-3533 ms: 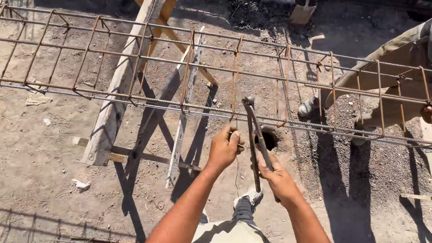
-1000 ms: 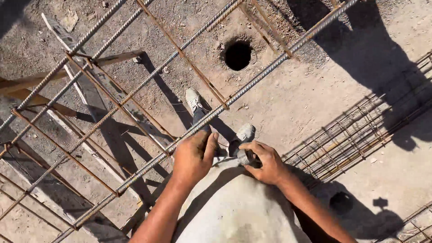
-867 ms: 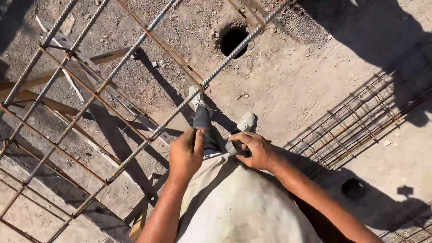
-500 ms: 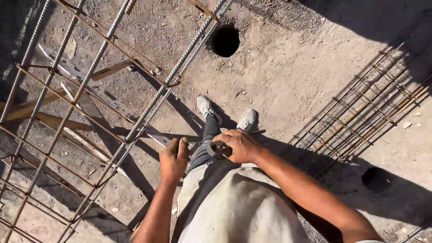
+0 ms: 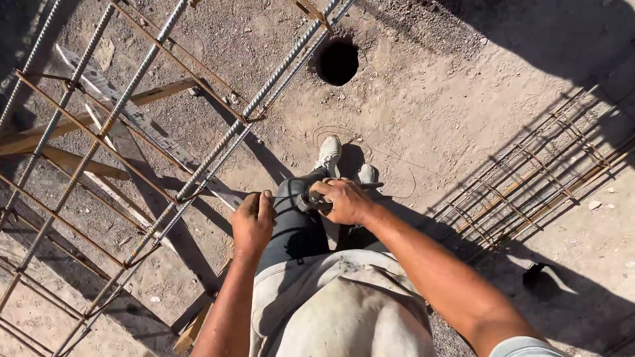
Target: The person uses pliers to twist wire ties around the intersections of a rebar grid. They repeatedly loop the wire, grip it with the pliers, and twist it to secure the steel bars together. The person moves along the grid, working on different joints to fasten the structure.
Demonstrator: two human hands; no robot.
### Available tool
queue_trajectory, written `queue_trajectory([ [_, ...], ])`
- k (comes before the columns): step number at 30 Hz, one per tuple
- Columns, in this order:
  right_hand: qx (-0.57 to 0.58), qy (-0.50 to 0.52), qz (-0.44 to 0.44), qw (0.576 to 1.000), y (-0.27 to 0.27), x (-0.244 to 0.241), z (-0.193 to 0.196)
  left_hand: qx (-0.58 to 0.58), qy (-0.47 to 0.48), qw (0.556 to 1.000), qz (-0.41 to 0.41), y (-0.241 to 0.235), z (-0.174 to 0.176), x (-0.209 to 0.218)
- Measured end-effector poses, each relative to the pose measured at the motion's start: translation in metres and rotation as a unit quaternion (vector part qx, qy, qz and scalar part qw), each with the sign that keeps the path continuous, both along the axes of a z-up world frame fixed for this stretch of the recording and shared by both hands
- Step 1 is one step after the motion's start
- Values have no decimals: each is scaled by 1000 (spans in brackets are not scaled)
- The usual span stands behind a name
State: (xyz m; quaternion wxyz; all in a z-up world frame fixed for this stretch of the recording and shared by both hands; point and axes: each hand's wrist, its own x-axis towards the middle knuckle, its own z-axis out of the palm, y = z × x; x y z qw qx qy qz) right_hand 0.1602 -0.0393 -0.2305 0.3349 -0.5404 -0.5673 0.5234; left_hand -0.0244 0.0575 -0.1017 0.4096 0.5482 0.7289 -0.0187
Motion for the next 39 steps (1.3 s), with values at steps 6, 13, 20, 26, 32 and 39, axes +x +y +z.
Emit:
queue_trajectory([
  [6,-75,-26,19,997,15,3,18,-21,5,999,-28,20,-11,-15],
  [13,-90,57,-80,991,42,45,119,115,-69,981,-142,92,64,49],
  [20,-61,229,-272,933,60,88,73,275,-253,802,-466,192,184,171],
  [26,-58,259,-430,863,96,84,122,226,-325,782,-481,208,163,200],
  [32,33,399,-421,814,96,94,147,216,-380,847,-302,197,141,202],
  [39,38,186,-222,956,133,106,178,216,-301,925,-83,216,178,149],
])
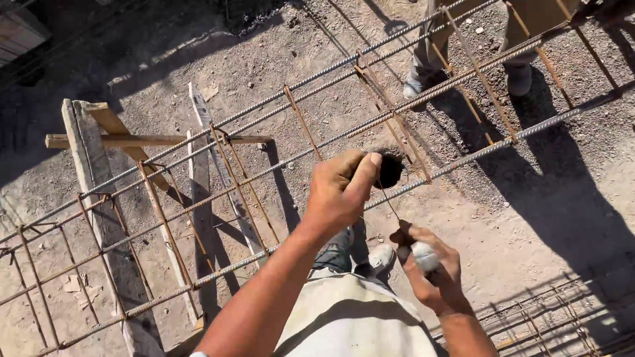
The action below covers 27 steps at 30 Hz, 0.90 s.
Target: The person uses pliers to twist wire ties around the intersections of a rebar grid. They repeatedly loop the wire, grip it with the pliers, and twist it to secure the steel bars together. The person moves along the grid, working on different joints to fasten the structure.
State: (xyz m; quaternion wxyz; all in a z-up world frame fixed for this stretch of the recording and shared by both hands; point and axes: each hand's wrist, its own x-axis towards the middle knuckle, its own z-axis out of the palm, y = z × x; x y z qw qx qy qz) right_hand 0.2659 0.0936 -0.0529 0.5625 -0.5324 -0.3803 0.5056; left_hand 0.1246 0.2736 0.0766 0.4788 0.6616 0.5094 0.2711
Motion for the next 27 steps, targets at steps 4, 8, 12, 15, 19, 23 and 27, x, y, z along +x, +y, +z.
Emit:
queue_trajectory([
  [4,61,-134,62,987,55,-21,17,13,92,995,31,41,-38,-47],
  [8,-113,-203,55,971,78,-57,-1,25,307,950,-48,90,-70,-77],
  [12,-273,-206,61,938,93,-69,-15,169,383,889,-187,138,-92,-80],
  [15,-315,-164,87,931,111,-78,-15,185,376,835,-357,174,-144,-75],
  [19,-332,-131,84,930,152,-87,-25,74,426,730,-529,216,-219,-56],
  [23,-348,-71,131,926,173,-80,-32,-153,499,476,-708,224,-243,-40],
  [27,-385,34,190,903,172,-70,-35,-71,487,505,-709,226,-164,-32],
])
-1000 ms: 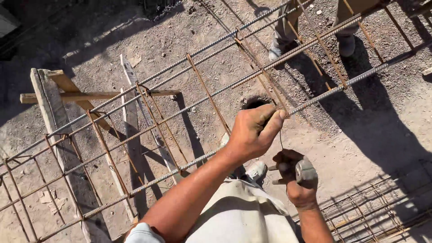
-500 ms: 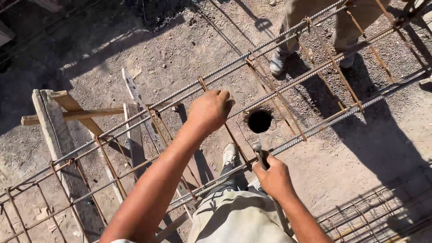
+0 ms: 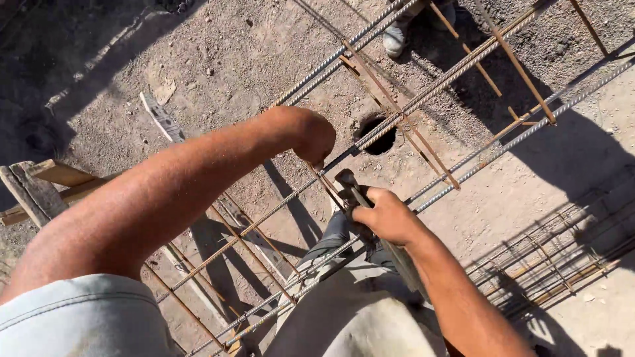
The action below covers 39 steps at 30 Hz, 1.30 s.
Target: The person uses pliers to twist wire ties around the intersections of a rebar grid. They repeatedly loop the wire, grip it with the pliers, and twist it to secure the steel bars together. The person moves along the grid, working on different joints to fasten the structure.
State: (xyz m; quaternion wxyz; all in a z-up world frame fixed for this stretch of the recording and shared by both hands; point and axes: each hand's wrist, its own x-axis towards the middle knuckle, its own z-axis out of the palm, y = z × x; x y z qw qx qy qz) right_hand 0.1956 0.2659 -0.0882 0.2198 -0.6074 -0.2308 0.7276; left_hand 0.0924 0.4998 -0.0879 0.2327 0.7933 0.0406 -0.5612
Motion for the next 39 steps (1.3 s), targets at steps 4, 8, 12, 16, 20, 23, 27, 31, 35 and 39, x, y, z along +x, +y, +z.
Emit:
queue_trajectory([
  [4,32,82,-9,996,-23,7,-6,52,-61,997,-3,-3,19,-5],
  [8,79,37,11,996,-28,5,9,110,-136,984,8,-14,19,-15],
  [12,96,-75,68,990,-9,1,19,188,-192,963,-8,-25,22,-19],
  [16,60,-38,67,995,26,-5,7,265,-200,943,-26,-27,41,-21],
  [20,11,105,-2,994,20,-15,-28,308,-161,937,20,-35,60,-31],
  [23,-7,164,-44,985,24,-18,-31,318,-111,937,98,-36,65,-37],
  [27,-40,149,-57,986,25,-15,-18,293,-17,921,257,-41,68,-34],
  [31,-49,136,-55,988,25,-15,-12,273,20,900,339,-46,79,-30],
  [35,-34,148,-72,986,23,-16,-17,279,27,892,355,-47,74,-38],
  [39,-26,148,-83,985,22,-16,-12,274,27,887,371,-45,64,-45],
])
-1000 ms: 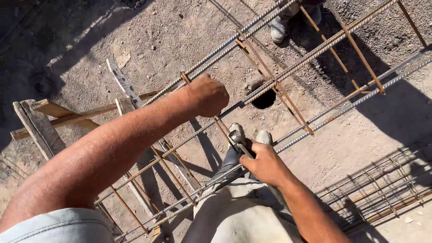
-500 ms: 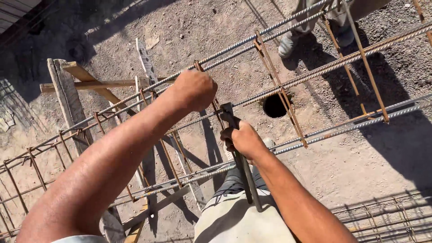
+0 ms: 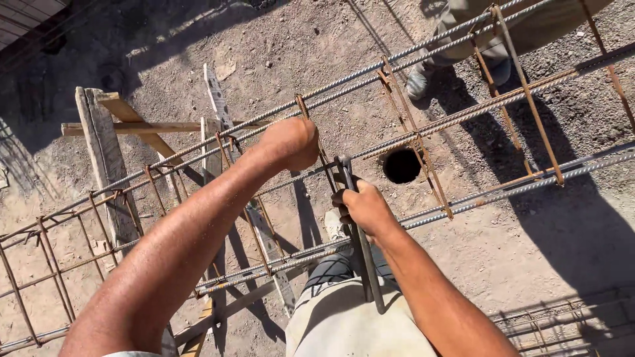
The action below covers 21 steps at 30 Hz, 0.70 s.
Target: The person uses pliers to twist wire ties around the intersections of a rebar grid. They repeatedly loop the wire, grip it with the pliers, and twist it to secure the steel bars together. The person moves along the grid, working on different joints to fasten the structure.
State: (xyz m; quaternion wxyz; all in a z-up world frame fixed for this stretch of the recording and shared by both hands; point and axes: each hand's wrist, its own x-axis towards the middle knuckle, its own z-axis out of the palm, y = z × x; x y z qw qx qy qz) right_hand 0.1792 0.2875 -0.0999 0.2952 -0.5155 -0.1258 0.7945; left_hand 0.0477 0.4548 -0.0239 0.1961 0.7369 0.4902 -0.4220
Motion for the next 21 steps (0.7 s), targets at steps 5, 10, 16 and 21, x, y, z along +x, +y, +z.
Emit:
queue_trajectory([
  [5,10,16,25,1000,8,1,-22,-57,-29,993,-104,-1,-6,-2],
  [10,-1,47,19,999,19,6,-17,8,-201,973,114,-56,34,-16],
  [16,-8,69,-26,997,23,7,-1,132,-389,856,313,-155,-43,-66],
  [21,2,37,-3,999,19,8,-15,57,-471,642,603,-172,-147,-69],
])
